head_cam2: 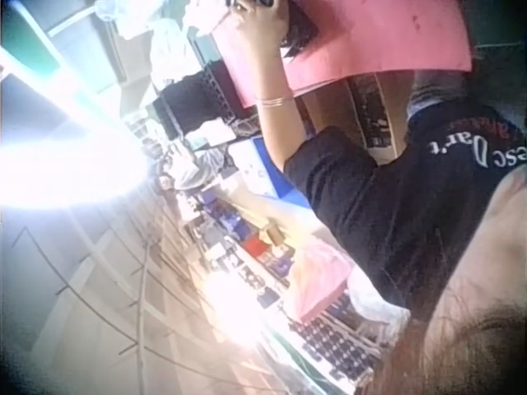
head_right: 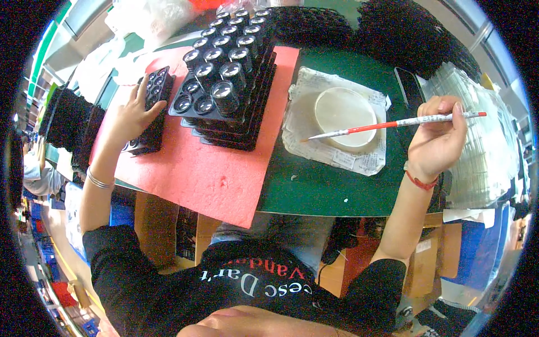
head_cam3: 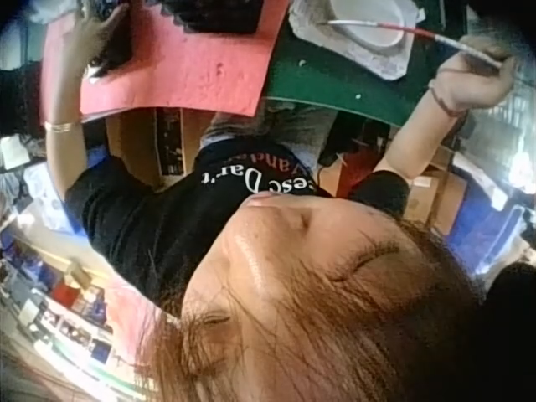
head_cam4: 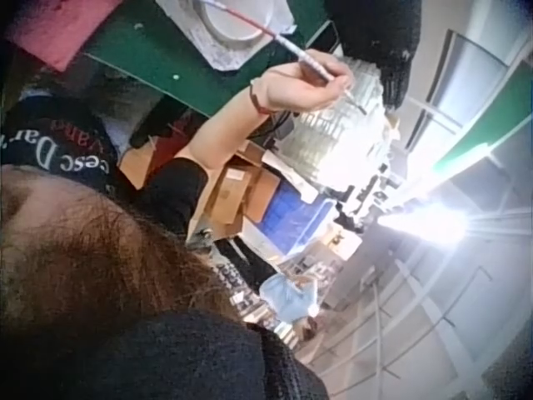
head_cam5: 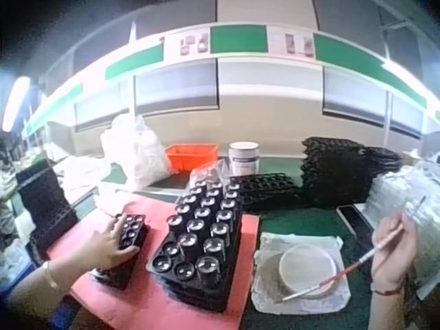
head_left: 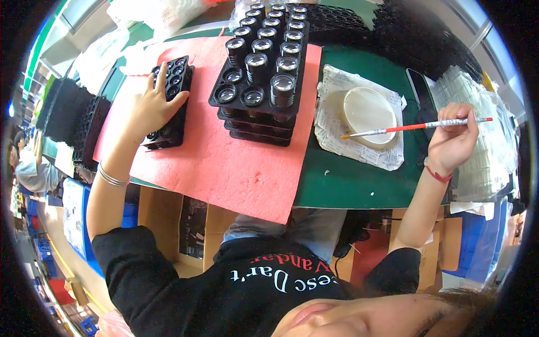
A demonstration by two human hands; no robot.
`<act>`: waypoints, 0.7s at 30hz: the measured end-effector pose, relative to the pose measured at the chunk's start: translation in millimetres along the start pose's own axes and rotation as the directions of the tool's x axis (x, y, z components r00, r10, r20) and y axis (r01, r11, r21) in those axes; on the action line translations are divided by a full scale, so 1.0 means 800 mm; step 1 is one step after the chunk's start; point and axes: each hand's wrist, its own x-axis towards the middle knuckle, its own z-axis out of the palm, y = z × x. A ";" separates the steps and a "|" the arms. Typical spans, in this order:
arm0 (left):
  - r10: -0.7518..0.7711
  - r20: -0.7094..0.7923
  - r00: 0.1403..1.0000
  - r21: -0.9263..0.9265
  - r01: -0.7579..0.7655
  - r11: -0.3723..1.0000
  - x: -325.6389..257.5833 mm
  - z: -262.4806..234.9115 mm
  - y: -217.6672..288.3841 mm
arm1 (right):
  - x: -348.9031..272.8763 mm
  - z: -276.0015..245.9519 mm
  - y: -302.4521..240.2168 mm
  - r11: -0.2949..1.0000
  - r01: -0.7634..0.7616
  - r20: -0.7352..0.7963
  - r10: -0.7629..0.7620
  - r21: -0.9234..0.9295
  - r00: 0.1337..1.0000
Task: Apply yellow paint or sealant to small circular light fixture components using a paintbrush at a factory workbench.
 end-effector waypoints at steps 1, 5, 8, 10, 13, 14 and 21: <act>0.040 -0.029 0.999 0.023 -0.039 0.999 0.002 0.006 -0.007 | 0.000 -0.001 0.000 1.000 0.006 0.011 -0.006 -0.001 1.000; 0.179 -0.068 0.981 0.154 -0.167 0.974 0.000 -0.028 0.005 | 0.000 -0.004 0.000 1.000 -0.011 0.016 0.011 0.004 1.000; -0.114 0.052 0.992 -0.069 0.117 0.991 0.021 -0.042 0.005 | 0.001 -0.003 0.001 1.000 -0.005 -0.031 0.005 -0.005 0.999; -0.107 0.035 0.994 -0.039 0.108 0.993 0.031 -0.040 -0.004 | 0.000 -0.004 0.001 1.000 -0.003 -0.018 0.003 0.001 1.000; -0.080 0.043 0.996 -0.079 0.083 0.993 0.037 -0.042 -0.004 | 0.001 -0.003 0.002 1.000 0.004 -0.006 -0.004 0.007 1.000; -0.081 0.058 0.995 -0.105 0.087 0.991 0.037 -0.043 -0.004 | 0.000 -0.003 0.001 1.000 0.004 -0.004 -0.004 0.009 1.000; -0.035 0.097 0.995 -0.045 0.040 0.998 0.051 -0.039 -0.011 | 0.001 -0.005 0.001 1.000 0.010 -0.006 -0.010 0.016 1.000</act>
